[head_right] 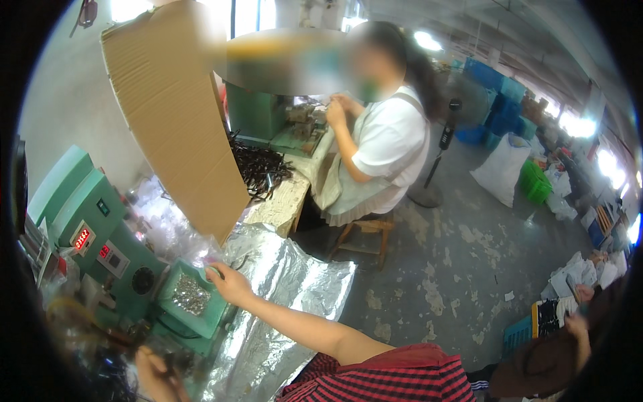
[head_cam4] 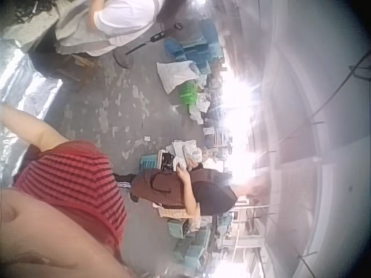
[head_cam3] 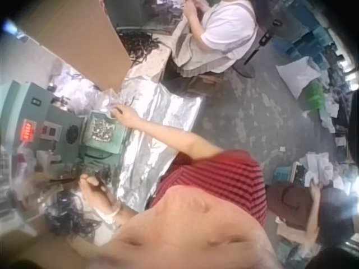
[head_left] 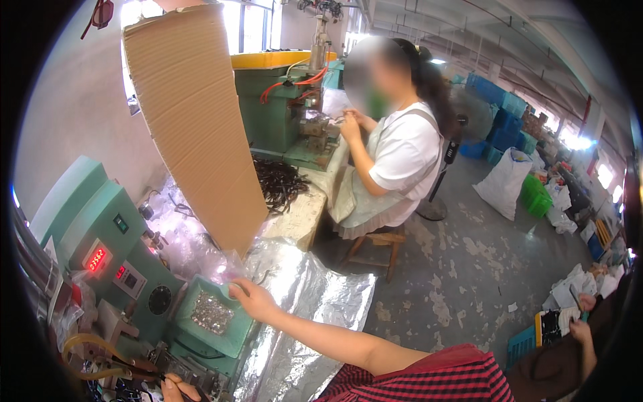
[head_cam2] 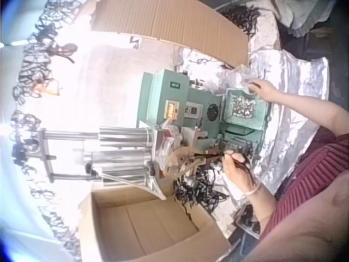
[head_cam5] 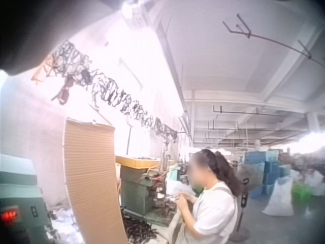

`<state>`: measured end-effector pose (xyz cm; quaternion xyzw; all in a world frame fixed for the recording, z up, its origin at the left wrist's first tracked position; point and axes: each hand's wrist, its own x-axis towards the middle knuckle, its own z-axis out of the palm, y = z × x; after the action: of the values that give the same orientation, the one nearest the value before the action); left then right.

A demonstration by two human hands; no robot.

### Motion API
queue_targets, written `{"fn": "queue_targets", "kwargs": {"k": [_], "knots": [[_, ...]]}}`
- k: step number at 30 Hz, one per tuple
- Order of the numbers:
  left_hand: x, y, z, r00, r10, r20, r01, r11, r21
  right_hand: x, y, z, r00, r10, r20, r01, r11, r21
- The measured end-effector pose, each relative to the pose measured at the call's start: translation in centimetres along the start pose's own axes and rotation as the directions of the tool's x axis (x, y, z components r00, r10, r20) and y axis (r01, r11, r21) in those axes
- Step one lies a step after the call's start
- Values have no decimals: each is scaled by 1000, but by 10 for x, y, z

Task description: The person operates a small green machine to process black wires and small metallic components. They repeatedly pick up wires, place them into the machine, and collect the processed components into a green tray. The task is performed continuously throughout the clip.

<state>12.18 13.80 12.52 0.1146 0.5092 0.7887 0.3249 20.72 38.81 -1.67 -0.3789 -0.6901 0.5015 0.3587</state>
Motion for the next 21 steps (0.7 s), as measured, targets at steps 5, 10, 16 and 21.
{"fn": "queue_targets", "kwargs": {"k": [5, 10, 16, 21], "knots": [[2, -4, 13, 1000, 2, 6, -3, 994, 108, 8, 32, 0, 993, -16, -119, -3, 988, -157], [14, -17, -27, 952, 277, 133, -301, 928, 220, 7, 17, 24, 999, -29, -22, 27, 996, -80], [14, -18, -7, 994, 92, -61, -96, 993, -71, 19, 38, 17, 996, -60, -60, 56, 996, -72], [14, -12, -13, 998, 66, 23, -68, 994, 82, 6, 10, -2, 1000, -14, -27, 12, 998, -66]]}}
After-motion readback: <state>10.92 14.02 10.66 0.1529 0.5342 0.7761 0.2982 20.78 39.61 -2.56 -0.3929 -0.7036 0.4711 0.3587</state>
